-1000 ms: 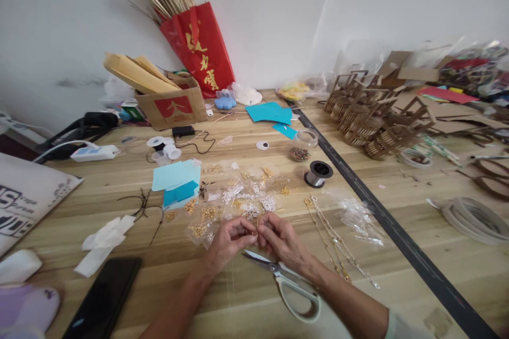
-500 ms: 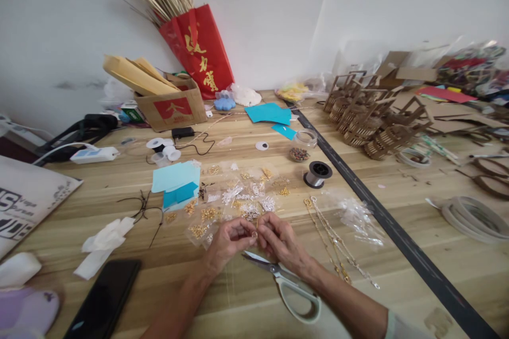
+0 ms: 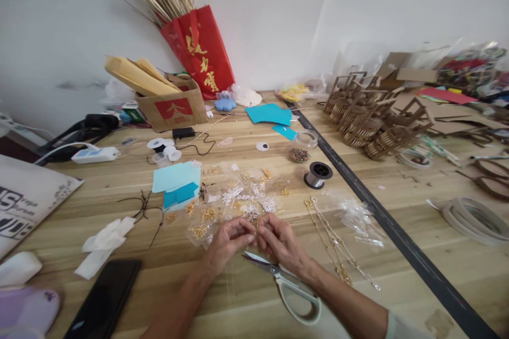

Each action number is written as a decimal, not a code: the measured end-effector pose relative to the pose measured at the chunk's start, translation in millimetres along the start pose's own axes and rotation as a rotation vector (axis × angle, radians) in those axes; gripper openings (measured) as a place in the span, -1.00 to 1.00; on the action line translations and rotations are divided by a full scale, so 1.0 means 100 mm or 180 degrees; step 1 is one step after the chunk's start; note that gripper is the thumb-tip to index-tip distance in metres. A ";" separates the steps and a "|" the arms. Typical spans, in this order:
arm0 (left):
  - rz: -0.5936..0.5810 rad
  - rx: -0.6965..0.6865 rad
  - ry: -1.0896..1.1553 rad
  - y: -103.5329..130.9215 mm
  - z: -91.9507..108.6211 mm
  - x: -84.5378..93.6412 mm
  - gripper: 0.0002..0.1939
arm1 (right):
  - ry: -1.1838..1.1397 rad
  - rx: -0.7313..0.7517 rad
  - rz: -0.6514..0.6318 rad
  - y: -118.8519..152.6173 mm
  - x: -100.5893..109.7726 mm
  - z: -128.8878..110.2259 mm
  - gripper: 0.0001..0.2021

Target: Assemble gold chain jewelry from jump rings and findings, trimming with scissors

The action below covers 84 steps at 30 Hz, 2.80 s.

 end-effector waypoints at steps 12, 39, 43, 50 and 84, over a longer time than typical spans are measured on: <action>0.0319 0.0155 0.0181 -0.01 -0.04 0.05 -0.77 | 0.0038 -0.0108 0.0143 -0.02 0.02 0.01 -0.71; 0.0978 0.0082 -0.0230 -0.01 0.01 0.06 -0.79 | 0.0118 -0.0106 0.0073 -0.01 0.01 0.02 -0.70; 0.1031 0.0098 -0.0247 0.00 0.03 0.05 -0.82 | 0.0110 -0.0092 0.0049 -0.02 0.01 0.02 -0.71; 0.0962 0.0089 -0.0291 0.02 0.08 0.04 -0.83 | 0.0127 -0.0125 0.0147 -0.02 0.02 0.04 -0.70; 0.0809 0.0133 -0.0015 0.00 0.05 0.05 -0.86 | 0.0075 -0.0159 0.0128 -0.03 0.02 0.04 -0.71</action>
Point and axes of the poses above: each hand's wrist, its own y-axis away from the middle knuckle, its own x-axis out of the back of the hand, z = x × y, the point moved 3 cm from there along -y, towards the middle knuckle, and after that the axes turned 4 degrees about -z, right-handed, at the moved point
